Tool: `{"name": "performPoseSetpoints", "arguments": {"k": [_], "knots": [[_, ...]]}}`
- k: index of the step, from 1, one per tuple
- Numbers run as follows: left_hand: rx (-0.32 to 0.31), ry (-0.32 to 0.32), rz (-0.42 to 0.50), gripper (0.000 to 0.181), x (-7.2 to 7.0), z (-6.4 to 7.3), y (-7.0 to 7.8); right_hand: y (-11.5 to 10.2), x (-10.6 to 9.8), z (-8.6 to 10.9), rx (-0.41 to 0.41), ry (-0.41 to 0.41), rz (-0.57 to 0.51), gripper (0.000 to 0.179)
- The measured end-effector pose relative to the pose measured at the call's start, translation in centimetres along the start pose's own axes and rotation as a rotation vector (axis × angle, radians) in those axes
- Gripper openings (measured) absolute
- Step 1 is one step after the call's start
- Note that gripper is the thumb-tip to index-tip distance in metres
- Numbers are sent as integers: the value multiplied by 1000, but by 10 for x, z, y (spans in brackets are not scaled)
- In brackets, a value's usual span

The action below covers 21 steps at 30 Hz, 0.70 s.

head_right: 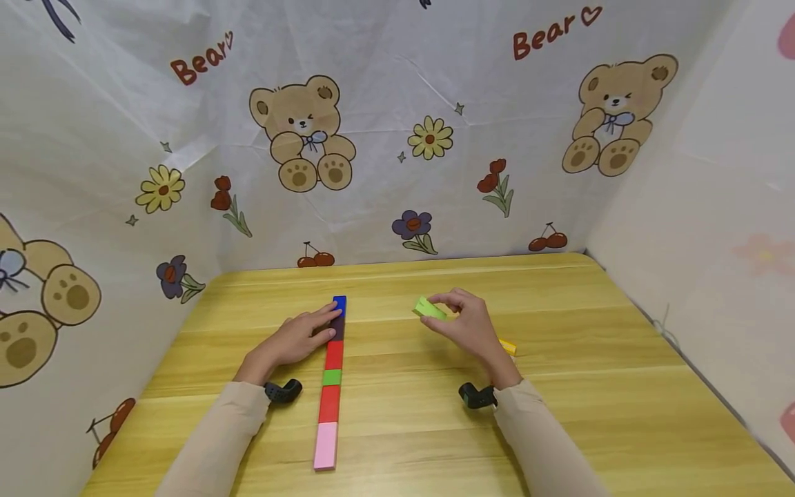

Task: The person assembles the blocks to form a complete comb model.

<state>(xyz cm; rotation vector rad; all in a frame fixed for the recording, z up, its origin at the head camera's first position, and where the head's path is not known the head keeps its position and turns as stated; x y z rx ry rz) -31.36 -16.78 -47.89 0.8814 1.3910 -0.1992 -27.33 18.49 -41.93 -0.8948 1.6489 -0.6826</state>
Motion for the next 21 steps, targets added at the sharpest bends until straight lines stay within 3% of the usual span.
{"name": "performPoseSetpoints", "arguments": {"k": [8, 15, 21], "knots": [[4, 5, -11, 55, 0, 0, -1, -9, 38, -30, 58, -88, -100, 28], [8, 10, -7, 55, -1, -1, 1, -20, 69, -47, 3, -165, -88, 30], [-4, 0, -10, 55, 0, -2, 1, -19, 93, -59, 75, -203, -102, 31]]}}
Point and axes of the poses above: each hand's wrist, its own z-axis away from the middle knuckle, its own x-axis out of the palm, y = z × x, the point moved 4 cm from there along -z, towards the middle knuckle, and after that the axes turned 13 degrees about x, right-handed, at the moved point
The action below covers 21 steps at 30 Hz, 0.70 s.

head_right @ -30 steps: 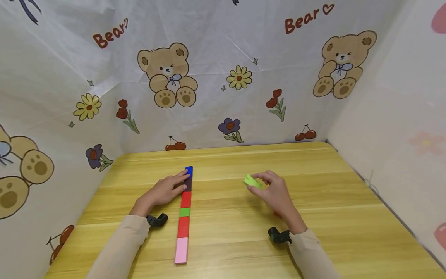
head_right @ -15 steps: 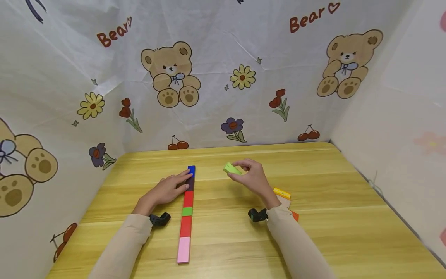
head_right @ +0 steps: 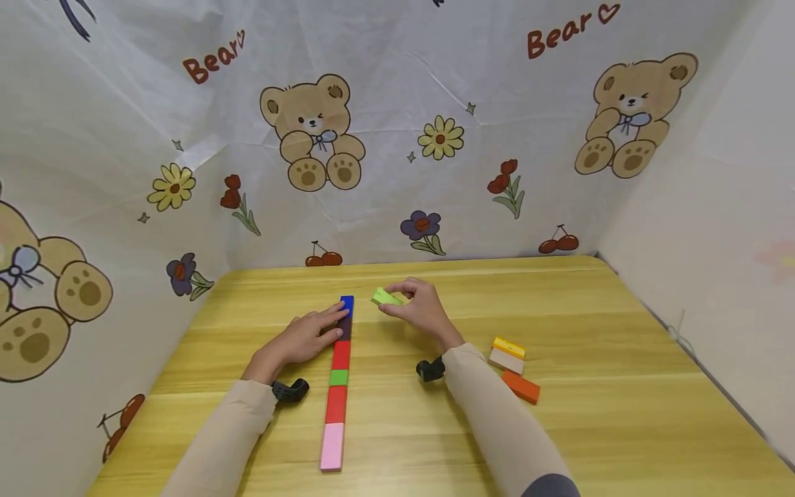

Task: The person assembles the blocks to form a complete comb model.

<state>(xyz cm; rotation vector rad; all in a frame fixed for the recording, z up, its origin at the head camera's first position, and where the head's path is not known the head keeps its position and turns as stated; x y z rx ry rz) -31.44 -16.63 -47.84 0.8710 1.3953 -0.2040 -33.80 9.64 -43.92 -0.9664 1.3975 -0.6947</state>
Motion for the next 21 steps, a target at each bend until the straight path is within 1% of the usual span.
{"name": "performPoseSetpoints", "arguments": {"k": [4, 10, 14, 21], "knots": [[-6, -8, 3, 56, 2, -1, -2, 5, 11, -12, 86, -15, -20, 32], [-17, -13, 7, 55, 2, 1, 0, 14, 23, -21, 170, -31, -38, 34], [-16, -10, 5, 55, 0, 1, 2, 15, 31, -26, 200, -53, -21, 37], [-5, -11, -8, 55, -1, -1, 0, 13, 39, -35, 203, -93, -21, 38]]}}
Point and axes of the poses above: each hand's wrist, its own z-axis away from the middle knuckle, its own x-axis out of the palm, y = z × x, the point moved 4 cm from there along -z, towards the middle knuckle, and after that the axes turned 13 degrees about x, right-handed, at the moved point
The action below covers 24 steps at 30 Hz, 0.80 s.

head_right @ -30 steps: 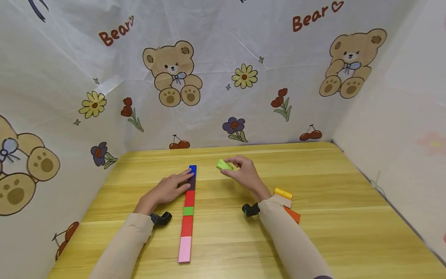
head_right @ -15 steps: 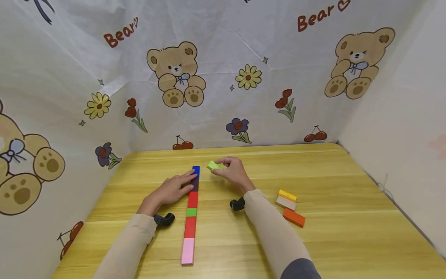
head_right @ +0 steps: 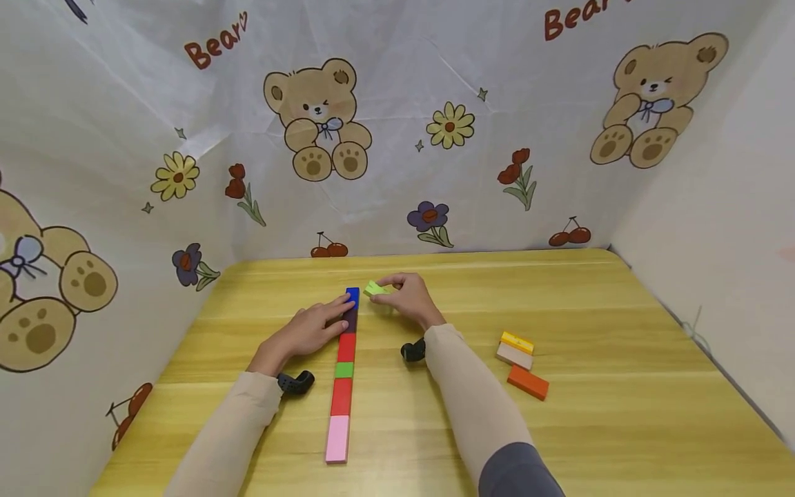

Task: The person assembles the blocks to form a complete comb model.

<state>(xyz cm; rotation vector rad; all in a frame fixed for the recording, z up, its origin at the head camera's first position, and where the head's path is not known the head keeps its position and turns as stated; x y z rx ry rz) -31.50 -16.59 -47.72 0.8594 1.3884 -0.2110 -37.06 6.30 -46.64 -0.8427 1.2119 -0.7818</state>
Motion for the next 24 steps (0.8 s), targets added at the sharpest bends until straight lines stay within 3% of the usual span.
{"name": "performPoseSetpoints", "arguments": {"k": [11, 24], "knots": [[-12, -8, 6, 56, -4, 0, -1, -4, 13, -16, -32, -41, 104, 33], [-21, -16, 12, 54, -1, -2, 1, -5, 17, -21, -57, -12, 245, 34]]}}
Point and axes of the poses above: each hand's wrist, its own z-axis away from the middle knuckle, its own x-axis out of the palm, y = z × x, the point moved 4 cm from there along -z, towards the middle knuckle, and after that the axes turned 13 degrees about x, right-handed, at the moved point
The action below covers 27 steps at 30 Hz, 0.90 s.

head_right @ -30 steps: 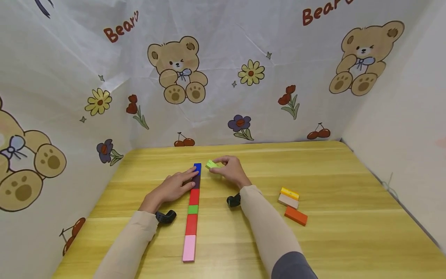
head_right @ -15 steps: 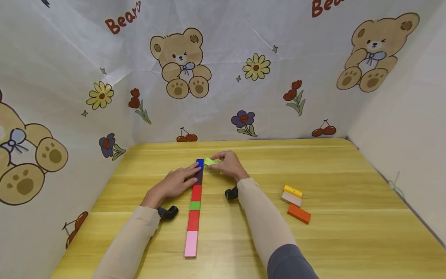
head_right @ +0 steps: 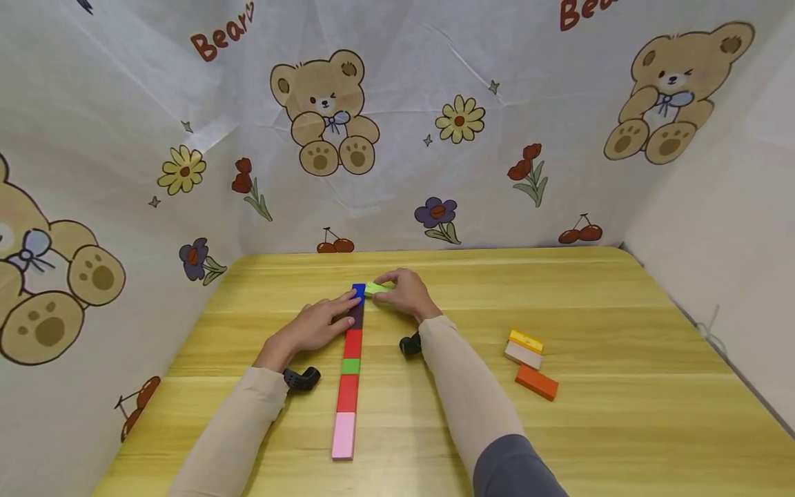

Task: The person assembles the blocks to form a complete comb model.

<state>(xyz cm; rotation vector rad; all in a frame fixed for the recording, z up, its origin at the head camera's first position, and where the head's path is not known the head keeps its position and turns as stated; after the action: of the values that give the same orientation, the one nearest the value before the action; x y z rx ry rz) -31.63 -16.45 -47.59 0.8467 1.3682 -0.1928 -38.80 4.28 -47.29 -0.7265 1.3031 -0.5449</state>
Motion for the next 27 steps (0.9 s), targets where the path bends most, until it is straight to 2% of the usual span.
{"name": "performPoseSetpoints", "arguments": {"k": [10, 21, 27], "knots": [[1, -4, -9, 55, 0, 1, -1, -6, 2, -2, -89, 3, 155, 35], [11, 7, -12, 55, 1, -1, 0, -4, 8, -2, -65, 46, 230, 38], [2, 0, -6, 55, 0, 2, 0, -4, 12, -1, -52, 47, 220, 42]]}}
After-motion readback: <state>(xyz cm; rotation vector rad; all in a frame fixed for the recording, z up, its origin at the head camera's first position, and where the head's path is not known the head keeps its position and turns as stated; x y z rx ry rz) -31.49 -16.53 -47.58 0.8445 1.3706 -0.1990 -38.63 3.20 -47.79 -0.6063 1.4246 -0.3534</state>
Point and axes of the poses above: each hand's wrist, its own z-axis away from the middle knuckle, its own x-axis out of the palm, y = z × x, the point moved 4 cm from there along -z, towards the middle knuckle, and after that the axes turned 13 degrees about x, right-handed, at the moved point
